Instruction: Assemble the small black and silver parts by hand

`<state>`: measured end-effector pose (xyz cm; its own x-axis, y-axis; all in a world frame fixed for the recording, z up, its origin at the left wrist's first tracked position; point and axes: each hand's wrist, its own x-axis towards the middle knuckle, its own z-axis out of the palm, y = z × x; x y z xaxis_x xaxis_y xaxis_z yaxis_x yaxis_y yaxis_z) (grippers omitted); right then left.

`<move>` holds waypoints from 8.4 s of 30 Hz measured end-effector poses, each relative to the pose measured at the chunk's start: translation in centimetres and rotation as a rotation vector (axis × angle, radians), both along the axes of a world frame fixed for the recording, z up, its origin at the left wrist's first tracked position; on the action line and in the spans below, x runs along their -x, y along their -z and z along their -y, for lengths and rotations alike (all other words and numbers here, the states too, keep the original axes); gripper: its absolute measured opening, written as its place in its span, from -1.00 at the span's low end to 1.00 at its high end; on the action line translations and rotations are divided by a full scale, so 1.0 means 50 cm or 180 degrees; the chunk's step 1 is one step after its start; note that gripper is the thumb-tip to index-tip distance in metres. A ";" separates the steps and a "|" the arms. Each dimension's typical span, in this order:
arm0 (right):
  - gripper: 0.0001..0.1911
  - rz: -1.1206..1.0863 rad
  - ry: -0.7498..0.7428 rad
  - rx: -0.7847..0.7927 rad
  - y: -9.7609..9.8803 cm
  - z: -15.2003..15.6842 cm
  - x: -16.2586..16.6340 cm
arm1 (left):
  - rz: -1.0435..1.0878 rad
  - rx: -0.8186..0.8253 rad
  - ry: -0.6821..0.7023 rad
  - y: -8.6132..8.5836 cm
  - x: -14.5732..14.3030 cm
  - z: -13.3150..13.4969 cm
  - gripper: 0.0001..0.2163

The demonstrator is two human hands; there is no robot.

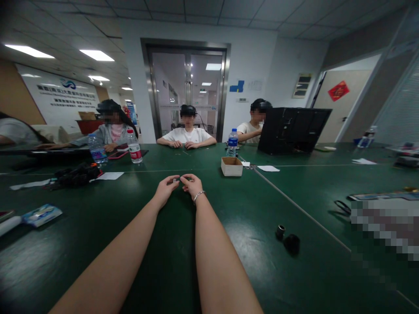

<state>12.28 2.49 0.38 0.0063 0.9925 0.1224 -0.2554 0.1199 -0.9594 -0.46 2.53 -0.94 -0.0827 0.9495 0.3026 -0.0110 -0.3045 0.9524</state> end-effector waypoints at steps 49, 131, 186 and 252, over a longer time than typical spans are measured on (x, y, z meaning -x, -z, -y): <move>-0.90 -0.0620 -0.0077 0.0231 0.004 -0.010 -0.008 | 0.0182 -0.0096 0.0064 -0.013 0.007 0.011 -0.65; -0.88 -0.0683 -0.0061 0.0338 -0.003 -0.002 -0.010 | -0.0079 0.0178 0.0029 -0.011 0.002 0.007 -0.84; -0.89 -0.0697 -0.0034 0.0382 -0.006 0.000 -0.012 | -0.0164 -0.0083 0.0001 -0.001 0.009 0.002 -0.74; -0.81 -0.0325 0.0094 0.0033 0.007 0.012 0.009 | -0.0039 0.0207 -0.0212 -0.008 0.000 0.027 -0.71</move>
<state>11.83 1.87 0.05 0.0476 0.9929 0.1092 -0.3485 0.1190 -0.9297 -0.48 1.20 -0.54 -0.1429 0.9597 0.2420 0.0189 -0.2418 0.9701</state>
